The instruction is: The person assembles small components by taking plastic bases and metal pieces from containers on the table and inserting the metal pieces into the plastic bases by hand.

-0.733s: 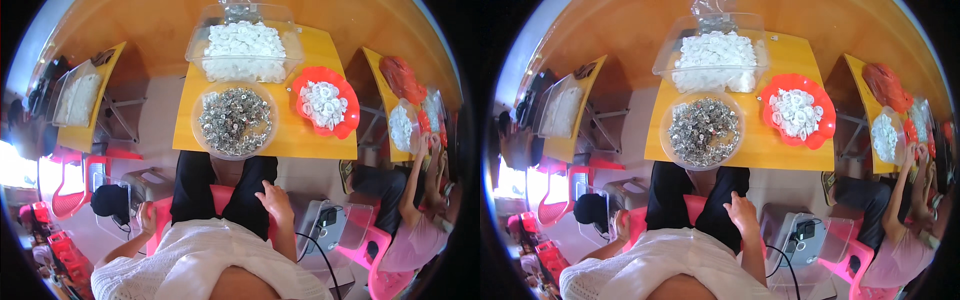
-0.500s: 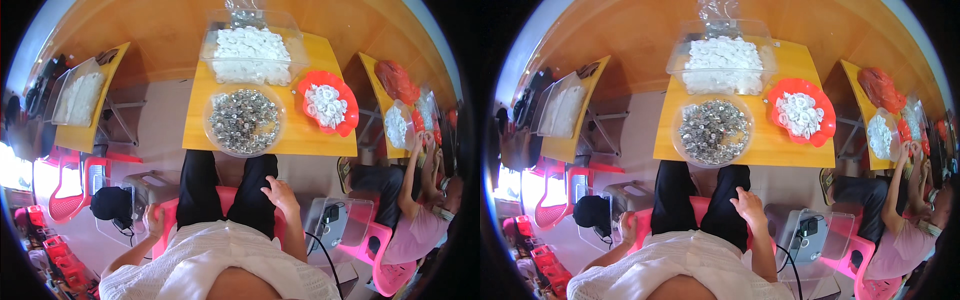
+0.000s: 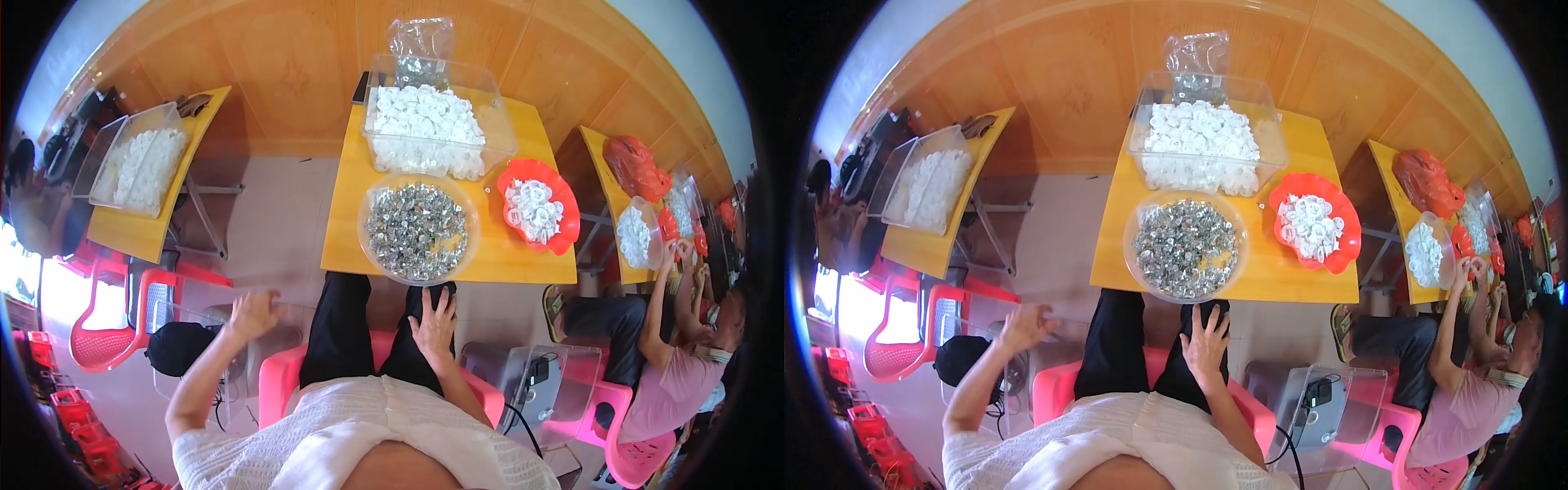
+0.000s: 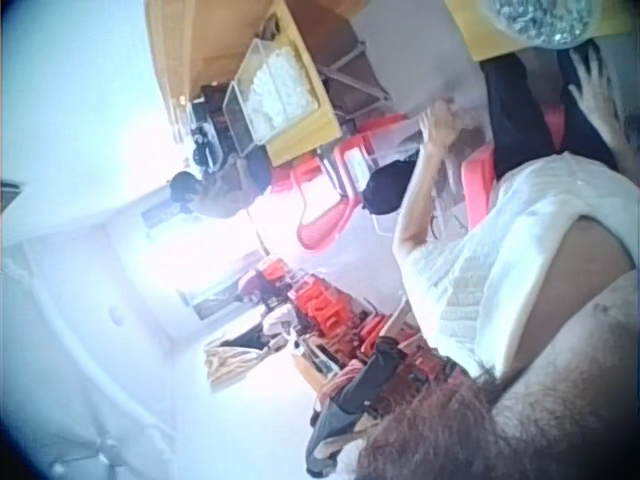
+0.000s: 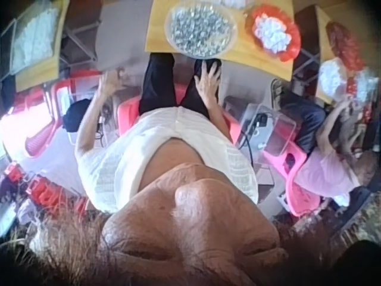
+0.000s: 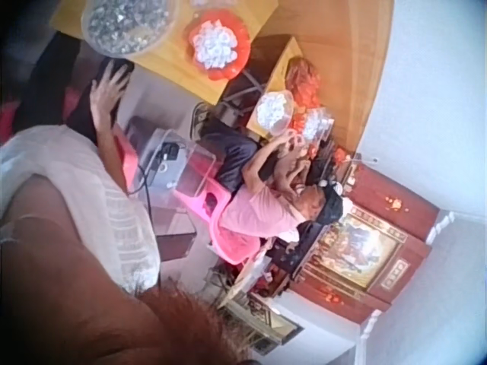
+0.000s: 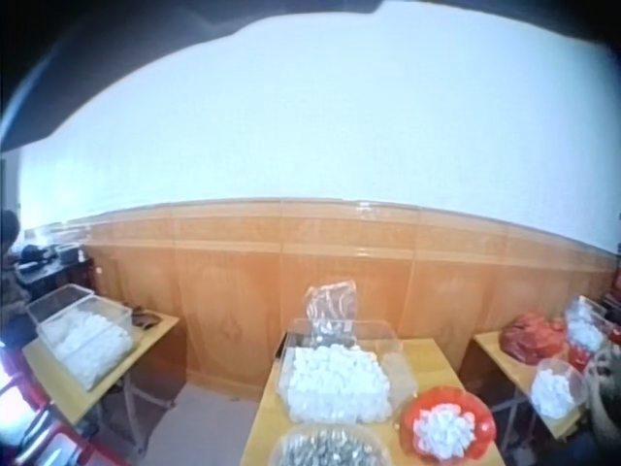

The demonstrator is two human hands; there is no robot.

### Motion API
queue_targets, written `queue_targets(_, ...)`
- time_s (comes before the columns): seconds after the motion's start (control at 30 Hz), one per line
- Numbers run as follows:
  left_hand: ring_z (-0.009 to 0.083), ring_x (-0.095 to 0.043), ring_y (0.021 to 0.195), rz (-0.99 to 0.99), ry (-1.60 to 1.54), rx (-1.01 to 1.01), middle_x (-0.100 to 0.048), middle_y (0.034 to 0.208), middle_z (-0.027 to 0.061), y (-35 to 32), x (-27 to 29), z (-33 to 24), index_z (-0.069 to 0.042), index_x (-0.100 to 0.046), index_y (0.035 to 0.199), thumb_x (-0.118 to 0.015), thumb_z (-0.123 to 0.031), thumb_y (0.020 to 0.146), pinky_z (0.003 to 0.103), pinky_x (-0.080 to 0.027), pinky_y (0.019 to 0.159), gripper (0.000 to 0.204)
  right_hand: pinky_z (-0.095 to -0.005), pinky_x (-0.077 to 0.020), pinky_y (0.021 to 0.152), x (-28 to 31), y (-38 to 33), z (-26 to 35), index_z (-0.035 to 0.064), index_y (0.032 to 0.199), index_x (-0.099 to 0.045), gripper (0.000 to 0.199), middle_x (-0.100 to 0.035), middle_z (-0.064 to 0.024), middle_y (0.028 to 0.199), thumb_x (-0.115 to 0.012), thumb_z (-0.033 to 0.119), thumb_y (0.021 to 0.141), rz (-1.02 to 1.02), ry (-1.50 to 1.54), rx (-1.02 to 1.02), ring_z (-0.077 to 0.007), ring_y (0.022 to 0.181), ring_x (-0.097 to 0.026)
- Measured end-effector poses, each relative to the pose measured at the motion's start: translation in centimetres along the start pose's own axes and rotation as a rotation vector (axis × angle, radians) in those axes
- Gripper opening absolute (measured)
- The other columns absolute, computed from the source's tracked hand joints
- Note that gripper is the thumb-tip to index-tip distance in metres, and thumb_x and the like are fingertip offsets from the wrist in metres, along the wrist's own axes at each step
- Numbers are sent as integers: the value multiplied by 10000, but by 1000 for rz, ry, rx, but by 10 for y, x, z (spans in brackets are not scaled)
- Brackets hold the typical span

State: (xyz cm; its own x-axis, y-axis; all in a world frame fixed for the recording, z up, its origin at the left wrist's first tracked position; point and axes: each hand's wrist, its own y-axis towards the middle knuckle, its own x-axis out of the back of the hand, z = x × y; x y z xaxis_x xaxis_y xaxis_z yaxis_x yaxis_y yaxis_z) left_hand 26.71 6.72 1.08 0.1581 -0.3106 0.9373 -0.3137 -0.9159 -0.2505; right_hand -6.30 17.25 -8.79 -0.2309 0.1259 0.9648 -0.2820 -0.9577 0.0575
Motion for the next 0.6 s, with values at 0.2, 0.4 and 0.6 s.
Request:
queue_targets(0.2,303,-600,671,-207,-310,-403,-606,747,183,124,126,-117,-11,-612,898,-574,-247,791,370,-458,615,262,-538,-372,810,-8,8,-1,161,1287,-372,717,-278,-202,1287,-698,290,662,-60,4,-7,-457,1148,-305)
queue_targets(0.4,285,-617,711,-333,-371,-635,-635,771,160,280,166,-200,-10,-632,902,-562,-248,788,356,-480,674,273,-532,-372,811,-12,18,1,143,1203,-460,626,-312,-204,1246,-694,295,642,-108,45,21,-446,1129,-328)
queue_targets(0.6,320,-580,950,-247,22,-468,-610,992,191,448,131,-220,-49,-614,1007,-566,-321,760,391,-456,821,371,-533,-371,793,-13,25,6,135,1090,-541,506,-379,-189,1133,-686,324,644,-113,47,7,-442,1066,-376)
